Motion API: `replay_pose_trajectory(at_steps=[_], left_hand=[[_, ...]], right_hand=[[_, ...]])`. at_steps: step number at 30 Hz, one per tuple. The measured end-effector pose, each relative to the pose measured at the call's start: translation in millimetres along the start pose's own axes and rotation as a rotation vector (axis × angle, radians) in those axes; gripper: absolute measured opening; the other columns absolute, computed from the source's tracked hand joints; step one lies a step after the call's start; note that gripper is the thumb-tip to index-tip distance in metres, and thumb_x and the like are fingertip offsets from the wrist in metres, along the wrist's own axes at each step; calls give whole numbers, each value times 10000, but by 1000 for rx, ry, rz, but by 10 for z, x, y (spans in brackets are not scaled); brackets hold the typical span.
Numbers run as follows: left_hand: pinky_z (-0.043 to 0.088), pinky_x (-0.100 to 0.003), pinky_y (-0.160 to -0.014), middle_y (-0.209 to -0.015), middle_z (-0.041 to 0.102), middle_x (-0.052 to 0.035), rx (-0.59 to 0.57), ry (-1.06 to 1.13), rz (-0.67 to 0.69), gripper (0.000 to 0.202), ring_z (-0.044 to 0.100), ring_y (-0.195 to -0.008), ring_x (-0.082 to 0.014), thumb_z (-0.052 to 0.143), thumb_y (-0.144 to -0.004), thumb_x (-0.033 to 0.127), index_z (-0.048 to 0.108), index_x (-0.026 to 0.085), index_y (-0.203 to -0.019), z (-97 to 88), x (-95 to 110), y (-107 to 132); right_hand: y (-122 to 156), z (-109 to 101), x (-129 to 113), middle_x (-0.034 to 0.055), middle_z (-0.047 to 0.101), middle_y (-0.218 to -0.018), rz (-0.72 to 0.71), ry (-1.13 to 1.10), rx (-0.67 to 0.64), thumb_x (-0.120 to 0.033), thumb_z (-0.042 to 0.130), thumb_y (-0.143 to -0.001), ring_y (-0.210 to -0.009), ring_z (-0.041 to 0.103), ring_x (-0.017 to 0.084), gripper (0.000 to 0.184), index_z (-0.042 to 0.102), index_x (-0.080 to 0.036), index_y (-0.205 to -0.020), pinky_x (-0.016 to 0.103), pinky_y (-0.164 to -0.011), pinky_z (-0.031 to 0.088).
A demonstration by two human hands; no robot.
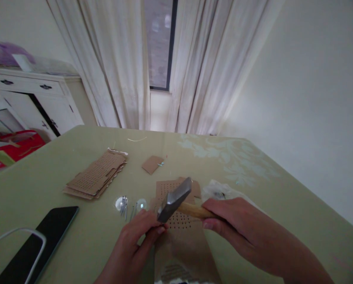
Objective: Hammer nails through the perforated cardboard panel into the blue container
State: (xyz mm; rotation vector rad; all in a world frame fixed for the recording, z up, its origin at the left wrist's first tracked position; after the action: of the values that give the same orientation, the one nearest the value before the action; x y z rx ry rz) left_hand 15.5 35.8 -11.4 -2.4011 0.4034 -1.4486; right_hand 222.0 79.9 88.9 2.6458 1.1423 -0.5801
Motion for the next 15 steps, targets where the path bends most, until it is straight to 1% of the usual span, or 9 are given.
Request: replay_pose_trajectory(at_steps=[2,3,7,9,10,12,15], left_hand=[[569,-236,-811,-908,817,24,-21,-6,9,213,763,-843,-170,622,-1090,281,789,291,-959,14,16,-3],[564,-233,-790,-902,812,23,-30,-7,14,211,757,-832,-168,623,-1091,280,787,290,-960,18,24,-4],[569,-234,-841,-920,814,26,-29,7,27,192,760,-856,-162,626,-1090,263,778,296,-978,4,45,-3],[579,-229,-836,-938,815,17,-14,17,31,186,764,-877,-168,631,-1086,261,783,299,-985,-12,55,-6],[586,-228,-826,-947,812,10,-11,20,27,183,764,-884,-173,633,-1085,264,790,301,-998,-16,56,-9],[594,-219,-787,-946,791,-6,-20,22,13,186,754,-870,-175,639,-1082,274,797,296,-987,-12,52,-18],[591,-207,-752,-934,748,-29,-53,16,-6,233,730,-843,-171,640,-1082,286,784,268,-901,12,43,-26]], right_hand=[[-20,77,5,16,717,-850,3,44,-61,-455,464,-1192,-754,663,216,354,619,-241,-956,339,-673,359],[-32,83,14,19,718,-855,8,53,-63,-451,464,-1191,-760,665,221,349,621,-240,-961,343,-674,357],[-43,-47,67,19,706,-856,34,-19,45,-512,432,-1194,-764,649,216,405,621,-243,-956,343,-688,364],[-27,-105,84,11,696,-851,37,-51,90,-533,429,-1193,-760,638,208,417,615,-245,-954,336,-696,370],[-20,-108,82,8,694,-851,32,-54,92,-536,430,-1193,-765,638,207,417,614,-246,-956,335,-700,372],[-20,-53,61,7,699,-859,13,-31,41,-520,438,-1193,-782,648,211,399,617,-246,-965,335,-705,370],[-33,78,40,3,713,-856,1,40,-78,-460,474,-1189,-765,648,217,345,616,-246,-958,339,-677,341]])
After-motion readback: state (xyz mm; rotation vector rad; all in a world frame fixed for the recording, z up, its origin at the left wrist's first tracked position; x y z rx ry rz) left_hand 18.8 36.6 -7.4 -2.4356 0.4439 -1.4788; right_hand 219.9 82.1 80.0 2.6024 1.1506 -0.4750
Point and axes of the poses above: each hand's wrist, its own y-axis away from the middle knuckle, its own z-axis out of the palm, x = y × z, the point moved 9 cm from there along -y, towards the middle knuckle
